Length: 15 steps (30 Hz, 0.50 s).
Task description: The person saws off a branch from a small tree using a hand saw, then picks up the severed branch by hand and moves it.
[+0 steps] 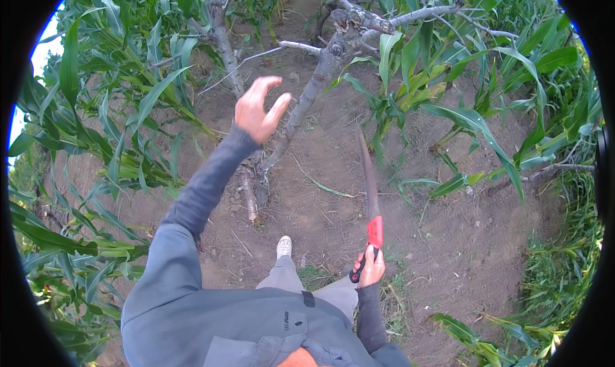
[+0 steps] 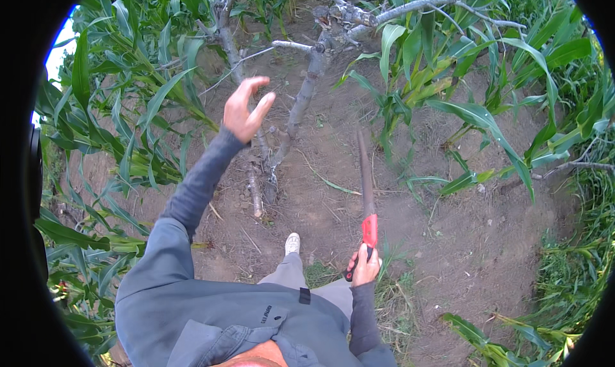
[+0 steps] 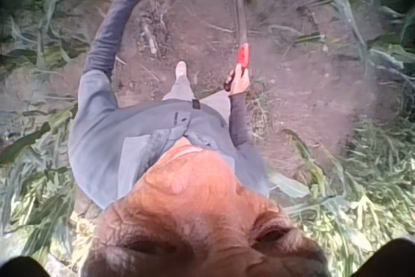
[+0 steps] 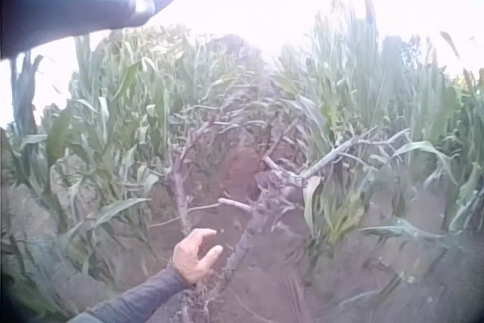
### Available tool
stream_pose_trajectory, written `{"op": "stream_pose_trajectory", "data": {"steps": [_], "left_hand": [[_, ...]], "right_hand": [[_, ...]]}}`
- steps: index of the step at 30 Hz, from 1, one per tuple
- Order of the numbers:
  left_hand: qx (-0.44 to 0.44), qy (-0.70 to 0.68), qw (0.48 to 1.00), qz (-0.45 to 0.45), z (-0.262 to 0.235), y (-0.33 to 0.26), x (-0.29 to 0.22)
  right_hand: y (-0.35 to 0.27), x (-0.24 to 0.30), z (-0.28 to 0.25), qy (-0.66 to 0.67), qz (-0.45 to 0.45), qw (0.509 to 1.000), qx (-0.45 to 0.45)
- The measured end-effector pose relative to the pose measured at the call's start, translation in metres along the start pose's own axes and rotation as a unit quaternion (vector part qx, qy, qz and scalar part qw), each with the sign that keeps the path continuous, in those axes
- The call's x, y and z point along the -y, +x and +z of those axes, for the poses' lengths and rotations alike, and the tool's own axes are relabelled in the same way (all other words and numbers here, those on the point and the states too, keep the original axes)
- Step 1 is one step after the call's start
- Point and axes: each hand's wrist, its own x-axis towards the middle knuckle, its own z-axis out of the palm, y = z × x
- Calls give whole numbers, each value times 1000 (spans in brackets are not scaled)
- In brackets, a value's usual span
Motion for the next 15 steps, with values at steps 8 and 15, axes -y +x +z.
{"op": "stream_pose_trajectory", "data": {"steps": [8, 15], "left_hand": [[165, 317, 920, 160, 71, 128, 34], [180, 356, 913, 88, 111, 129, 24]], "right_hand": [[31, -12, 53, 233, 150, 958, 67], [66, -28, 115, 275, 178, 935, 135]]}}
